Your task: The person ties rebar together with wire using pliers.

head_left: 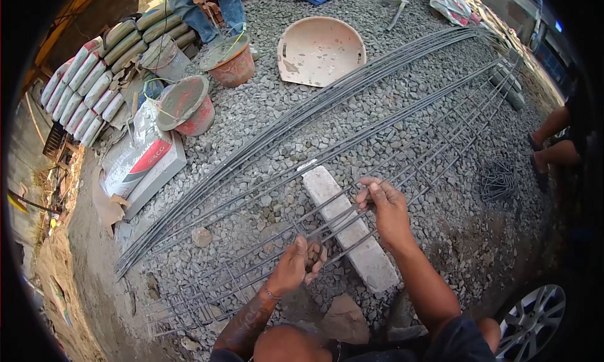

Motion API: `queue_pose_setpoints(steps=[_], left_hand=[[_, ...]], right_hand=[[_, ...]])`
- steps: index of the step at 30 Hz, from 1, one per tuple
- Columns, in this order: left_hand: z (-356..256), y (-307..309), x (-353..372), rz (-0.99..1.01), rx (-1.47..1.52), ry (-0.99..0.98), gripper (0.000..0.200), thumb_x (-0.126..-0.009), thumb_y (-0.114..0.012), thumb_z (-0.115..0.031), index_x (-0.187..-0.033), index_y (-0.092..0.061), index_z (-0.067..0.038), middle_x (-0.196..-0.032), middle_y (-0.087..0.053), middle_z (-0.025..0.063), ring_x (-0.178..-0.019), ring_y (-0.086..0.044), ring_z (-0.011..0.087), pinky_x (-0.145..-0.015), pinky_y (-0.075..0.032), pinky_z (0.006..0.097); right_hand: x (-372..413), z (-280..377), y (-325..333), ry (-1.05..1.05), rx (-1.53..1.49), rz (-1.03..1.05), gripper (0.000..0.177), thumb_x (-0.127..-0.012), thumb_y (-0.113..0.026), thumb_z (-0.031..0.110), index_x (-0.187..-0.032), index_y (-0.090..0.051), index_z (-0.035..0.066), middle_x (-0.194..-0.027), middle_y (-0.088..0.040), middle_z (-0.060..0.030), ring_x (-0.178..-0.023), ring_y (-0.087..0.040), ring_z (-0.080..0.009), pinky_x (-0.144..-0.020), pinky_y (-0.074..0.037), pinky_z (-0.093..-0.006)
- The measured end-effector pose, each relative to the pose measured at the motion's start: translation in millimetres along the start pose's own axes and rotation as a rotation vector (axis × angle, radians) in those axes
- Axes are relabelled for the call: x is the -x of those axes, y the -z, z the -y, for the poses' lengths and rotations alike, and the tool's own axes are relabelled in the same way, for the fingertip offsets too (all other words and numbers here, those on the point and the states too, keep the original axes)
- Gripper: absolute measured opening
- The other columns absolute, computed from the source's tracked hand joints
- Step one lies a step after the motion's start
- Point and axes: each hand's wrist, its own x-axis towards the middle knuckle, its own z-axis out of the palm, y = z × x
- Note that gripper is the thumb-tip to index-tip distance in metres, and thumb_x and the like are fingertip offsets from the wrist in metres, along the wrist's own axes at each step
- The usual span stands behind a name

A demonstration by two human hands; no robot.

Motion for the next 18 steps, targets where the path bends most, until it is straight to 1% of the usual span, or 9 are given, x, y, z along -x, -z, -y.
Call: queue_pose_setpoints(steps=[4, 6, 8, 10, 11, 13, 15, 17, 18], left_hand=[[20, -5, 2, -0.026, -0.085, 0.036, 0.062, -0.095, -0.024, -0.054, -0.075, -0.049, -0.001, -0.055, -0.043, 0.001, -0.041, -0.037, 0.0078, -0.041, -0.034, 0.0226], [26, -14, 6, -0.014, -0.257, 0.056, 0.06, -0.097, -0.023, -0.051, -0.071, -0.048, -0.002, -0.054, -0.043, 0.001, -0.041, -0.038, 0.0081, -0.041, -0.034, 0.0231], [43, -12, 8, -0.054, -0.369, -0.021, 0.058, -0.098, -0.022, -0.046, -0.068, -0.045, -0.002, -0.052, -0.041, -0.0004, -0.04, -0.037, 0.0073, -0.04, -0.033, 0.024], [41, -4, 12, 0.101, -0.45, 0.081, 0.057, -0.099, -0.024, -0.044, -0.082, -0.054, 0.001, -0.064, -0.053, 0.005, -0.056, -0.053, 0.0118, -0.053, -0.044, 0.0257], [35, -2, 14, 0.1, -0.451, 0.078, 0.057, -0.099, -0.024, -0.044, -0.082, -0.054, 0.001, -0.064, -0.053, 0.005, -0.056, -0.053, 0.0118, -0.053, -0.044, 0.0257], [17, 4, 18, -0.018, -0.406, -0.249, 0.055, -0.098, -0.03, -0.043, -0.105, -0.058, 0.003, -0.081, -0.062, 0.0135, -0.079, -0.062, 0.0224, -0.075, -0.047, 0.0321], [-35, 9, 3, -0.089, -0.571, -0.401, 0.05, -0.098, -0.035, -0.038, -0.127, -0.046, 0.002, -0.111, -0.059, 0.018, -0.107, -0.055, 0.0248, -0.093, -0.041, 0.0352], [-83, 1, -21, -0.181, -0.85, -0.588, 0.041, -0.096, -0.045, -0.03, -0.118, -0.053, 0.002, -0.102, -0.062, 0.0148, -0.099, -0.058, 0.0227, -0.088, -0.044, 0.035], [-103, -7, -28, -0.122, -0.779, -0.504, 0.036, -0.095, -0.048, -0.027, -0.112, -0.057, 0.002, -0.099, -0.063, 0.0132, -0.094, -0.059, 0.0205, -0.085, -0.046, 0.0332]], right_hand=[[-1, 5, 2, 0.007, 0.082, 0.022, 0.028, -0.096, -0.042, 0.017, -0.105, -0.058, -0.004, -0.075, -0.06, -0.0035, -0.07, -0.051, -0.009, -0.068, -0.043, -0.023], [0, 6, 2, 0.026, 0.11, 0.047, 0.028, -0.096, -0.042, 0.017, -0.105, -0.058, -0.004, -0.074, -0.059, -0.0035, -0.069, -0.051, -0.0091, -0.067, -0.043, -0.0233], [4, 7, 1, 0.046, 0.139, 0.066, 0.028, -0.096, -0.042, 0.017, -0.105, -0.058, -0.004, -0.074, -0.059, -0.0035, -0.069, -0.051, -0.0092, -0.066, -0.043, -0.0236], [8, 8, -2, 0.025, 0.164, 0.14, 0.027, -0.096, -0.042, 0.017, -0.103, -0.058, -0.004, -0.074, -0.059, -0.0037, -0.067, -0.051, -0.0091, -0.065, -0.043, -0.0237], [11, 9, -4, 0.028, 0.165, 0.141, 0.027, -0.096, -0.042, 0.017, -0.103, -0.058, -0.004, -0.074, -0.059, -0.0037, -0.067, -0.051, -0.0091, -0.065, -0.043, -0.0237], [19, 14, -13, -0.002, 0.114, 0.217, 0.026, -0.096, -0.043, 0.016, -0.101, -0.058, -0.004, -0.073, -0.059, -0.0039, -0.067, -0.052, -0.0092, -0.064, -0.044, -0.024], [25, 15, -34, -0.001, 0.107, 0.293, 0.025, -0.095, -0.043, 0.015, -0.101, -0.058, -0.005, -0.073, -0.059, -0.0048, -0.068, -0.053, -0.0097, -0.065, -0.045, -0.0245], [33, 21, -53, -0.028, 0.102, 0.366, 0.024, -0.095, -0.044, 0.014, -0.1, -0.058, -0.005, -0.073, -0.06, -0.0057, -0.069, -0.053, -0.0102, -0.066, -0.045, -0.0249], [33, 30, -60, 0.002, 0.172, 0.446, 0.023, -0.094, -0.045, 0.012, -0.1, -0.058, -0.006, -0.074, -0.06, -0.0072, -0.069, -0.055, -0.0115, -0.067, -0.046, -0.026]])
